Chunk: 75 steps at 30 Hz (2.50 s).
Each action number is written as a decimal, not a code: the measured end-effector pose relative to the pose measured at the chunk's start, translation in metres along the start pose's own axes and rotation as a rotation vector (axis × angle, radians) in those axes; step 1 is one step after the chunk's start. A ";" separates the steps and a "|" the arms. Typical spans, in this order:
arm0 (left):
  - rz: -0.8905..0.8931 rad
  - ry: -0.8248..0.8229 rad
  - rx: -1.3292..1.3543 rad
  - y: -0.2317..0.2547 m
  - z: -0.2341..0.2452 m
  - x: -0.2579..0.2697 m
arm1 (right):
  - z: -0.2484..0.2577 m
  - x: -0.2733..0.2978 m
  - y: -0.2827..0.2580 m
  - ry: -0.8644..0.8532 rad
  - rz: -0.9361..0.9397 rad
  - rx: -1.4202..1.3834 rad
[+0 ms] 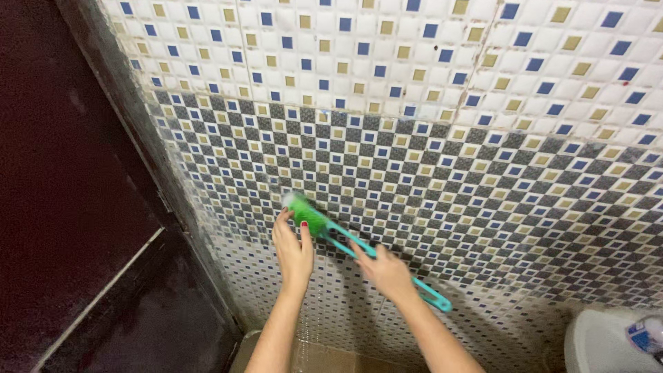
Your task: The person cleans bathroom wall tiles by applying liquid cleaner from a bottle and scrubbing the surface with a long-handled brush.
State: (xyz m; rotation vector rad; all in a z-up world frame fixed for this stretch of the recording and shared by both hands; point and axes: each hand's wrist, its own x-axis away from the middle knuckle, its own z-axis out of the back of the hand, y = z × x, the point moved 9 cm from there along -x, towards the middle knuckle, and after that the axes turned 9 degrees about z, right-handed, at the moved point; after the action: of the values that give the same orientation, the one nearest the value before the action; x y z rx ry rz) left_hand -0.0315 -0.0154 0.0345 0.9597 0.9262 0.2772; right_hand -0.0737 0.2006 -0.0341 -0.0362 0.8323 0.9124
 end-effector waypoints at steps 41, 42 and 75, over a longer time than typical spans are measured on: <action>-0.122 -0.159 0.174 0.018 -0.003 -0.073 | 0.078 -0.092 0.059 0.186 -0.653 0.144; -0.103 -0.166 0.171 0.018 -0.007 -0.072 | 0.074 -0.095 0.055 0.191 -0.646 0.148; -0.117 -0.021 0.174 0.104 -0.026 -0.036 | 0.046 -0.021 0.078 0.110 -0.401 0.179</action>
State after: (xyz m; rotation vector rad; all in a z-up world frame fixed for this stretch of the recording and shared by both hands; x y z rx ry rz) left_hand -0.0546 0.0385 0.1317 1.0610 0.9954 0.0880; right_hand -0.1075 0.2521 0.0352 -0.0946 0.9637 0.4606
